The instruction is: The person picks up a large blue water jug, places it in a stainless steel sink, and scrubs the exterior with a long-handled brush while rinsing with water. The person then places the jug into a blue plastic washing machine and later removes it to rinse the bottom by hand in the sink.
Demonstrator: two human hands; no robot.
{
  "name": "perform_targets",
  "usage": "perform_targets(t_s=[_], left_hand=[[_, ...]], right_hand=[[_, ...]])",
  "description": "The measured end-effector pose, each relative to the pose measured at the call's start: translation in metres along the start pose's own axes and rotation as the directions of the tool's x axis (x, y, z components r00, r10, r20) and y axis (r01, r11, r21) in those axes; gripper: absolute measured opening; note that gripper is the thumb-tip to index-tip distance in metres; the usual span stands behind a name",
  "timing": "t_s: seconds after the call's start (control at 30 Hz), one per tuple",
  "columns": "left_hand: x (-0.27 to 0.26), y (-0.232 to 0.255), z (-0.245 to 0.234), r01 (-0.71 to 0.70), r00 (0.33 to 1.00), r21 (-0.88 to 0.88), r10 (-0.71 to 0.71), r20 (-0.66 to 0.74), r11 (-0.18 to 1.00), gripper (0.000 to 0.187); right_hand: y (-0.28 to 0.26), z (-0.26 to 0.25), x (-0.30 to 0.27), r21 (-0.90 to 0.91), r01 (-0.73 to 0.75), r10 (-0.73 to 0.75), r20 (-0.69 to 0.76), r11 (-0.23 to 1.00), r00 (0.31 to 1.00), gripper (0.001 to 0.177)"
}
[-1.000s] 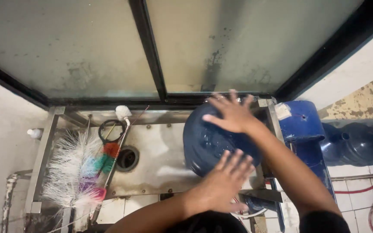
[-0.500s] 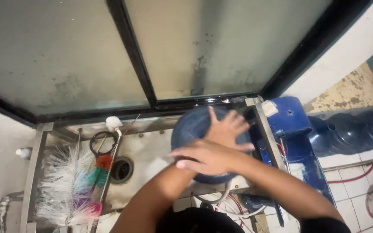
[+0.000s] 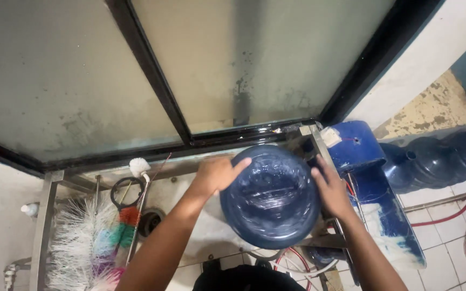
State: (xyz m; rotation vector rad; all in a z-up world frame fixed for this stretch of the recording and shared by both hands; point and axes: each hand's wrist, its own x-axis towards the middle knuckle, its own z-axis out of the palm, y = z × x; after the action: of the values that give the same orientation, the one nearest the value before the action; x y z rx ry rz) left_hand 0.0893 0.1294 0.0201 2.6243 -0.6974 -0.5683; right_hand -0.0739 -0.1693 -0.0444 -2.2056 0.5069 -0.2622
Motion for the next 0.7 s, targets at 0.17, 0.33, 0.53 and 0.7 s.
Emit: perform_targets(t_s=[0.17,0.33,0.53,0.7], left_hand=[[-0.065,-0.023,0.03,0.32,0.943,-0.205,-0.332,-0.024,0.925,0.082],[-0.088,-0.033,0.072,-0.136,0.856,-0.771,-0.318,-0.407,0.622,0.065],[-0.085,0.011,0.098,-0.185,0.853,-0.889,-0.382,-0.357,0.419,0.051],[-0.088,0.036,0.108,-0.166,0.737,-0.878,-0.536,-0.413,0.448,0.049]], right_hand=[[0.014,0.024,0.031,0.497,-0.01,0.099,-0.154,0.868,0.983,0.032],[0.038,0.023,-0.001,0.595,0.038,0.107,-0.207,0.803,0.972,0.02],[0.159,-0.018,-0.003,-0.167,-0.086,-0.028,-0.581,0.982,0.813,0.037],[0.26,-0.007,0.049,0.251,-0.345,0.36,-0.014,0.904,0.933,0.059]])
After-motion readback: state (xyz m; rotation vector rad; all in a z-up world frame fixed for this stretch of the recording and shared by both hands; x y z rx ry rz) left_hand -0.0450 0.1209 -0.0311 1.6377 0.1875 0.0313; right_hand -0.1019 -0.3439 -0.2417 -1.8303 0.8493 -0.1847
